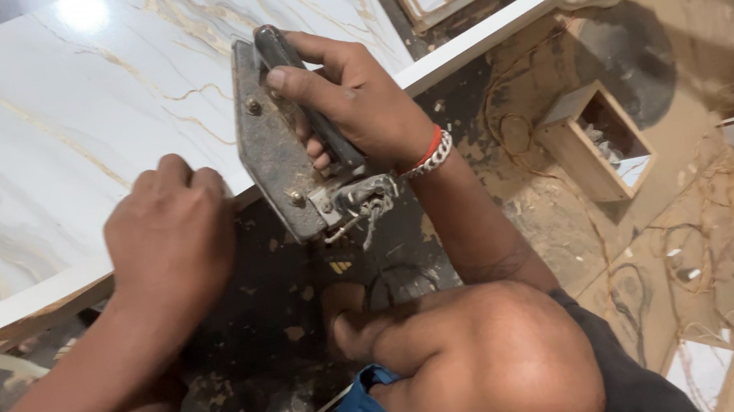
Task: The person applies white edge banding to a marble-patterned panel using a handheld edge bander. They repeatedly press the tool along the edge, wipe the surface, and adjust the banding to ensure it adheres properly.
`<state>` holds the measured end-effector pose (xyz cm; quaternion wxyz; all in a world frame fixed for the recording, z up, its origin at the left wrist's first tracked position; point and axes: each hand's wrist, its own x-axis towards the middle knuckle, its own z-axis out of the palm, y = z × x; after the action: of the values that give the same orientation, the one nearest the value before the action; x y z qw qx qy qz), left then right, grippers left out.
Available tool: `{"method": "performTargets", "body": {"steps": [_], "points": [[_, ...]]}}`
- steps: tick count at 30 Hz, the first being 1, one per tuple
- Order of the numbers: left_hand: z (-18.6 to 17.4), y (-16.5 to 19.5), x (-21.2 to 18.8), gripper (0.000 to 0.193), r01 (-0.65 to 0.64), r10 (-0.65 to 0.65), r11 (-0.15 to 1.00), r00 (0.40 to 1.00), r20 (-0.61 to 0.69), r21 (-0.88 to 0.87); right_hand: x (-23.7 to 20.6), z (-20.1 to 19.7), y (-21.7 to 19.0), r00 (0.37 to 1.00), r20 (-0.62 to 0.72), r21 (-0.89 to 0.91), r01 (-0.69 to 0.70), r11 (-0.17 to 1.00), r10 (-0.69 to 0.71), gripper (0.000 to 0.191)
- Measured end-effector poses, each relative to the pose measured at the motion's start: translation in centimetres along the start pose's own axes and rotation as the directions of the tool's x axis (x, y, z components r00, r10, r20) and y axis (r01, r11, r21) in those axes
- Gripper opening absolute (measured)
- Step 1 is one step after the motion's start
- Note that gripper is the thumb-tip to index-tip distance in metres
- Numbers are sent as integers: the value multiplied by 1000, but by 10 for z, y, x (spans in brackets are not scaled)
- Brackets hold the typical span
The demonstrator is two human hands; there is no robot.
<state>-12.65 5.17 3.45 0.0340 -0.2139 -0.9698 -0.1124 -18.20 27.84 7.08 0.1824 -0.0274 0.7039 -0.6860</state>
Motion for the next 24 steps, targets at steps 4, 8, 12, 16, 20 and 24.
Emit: {"method": "performTargets", "body": {"steps": [4,8,12,16,20,24], "points": [[2,-1,1,10,-47,47,997,999,-3,62,2,0,0,999,15,3,31,1000,-31,55],[4,-1,2,8,-78,79,996,995,-55,32,5,-2,1,999,16,-30,42,999,-41,55],[5,1,1,12,-98,99,991,995,-10,91,2,-2,2,999,25,33,27,999,-28,50],[6,2,1,15,-102,101,989,995,19,110,2,-1,0,999,27,32,24,999,-25,49],[5,0,1,17,-101,98,991,994,44,91,2,1,0,1000,4,25,10,1000,-11,50],[4,0,-1,18,-104,102,990,994,27,92,3,-1,3,1000,14,26,-1,1000,0,51]]}}
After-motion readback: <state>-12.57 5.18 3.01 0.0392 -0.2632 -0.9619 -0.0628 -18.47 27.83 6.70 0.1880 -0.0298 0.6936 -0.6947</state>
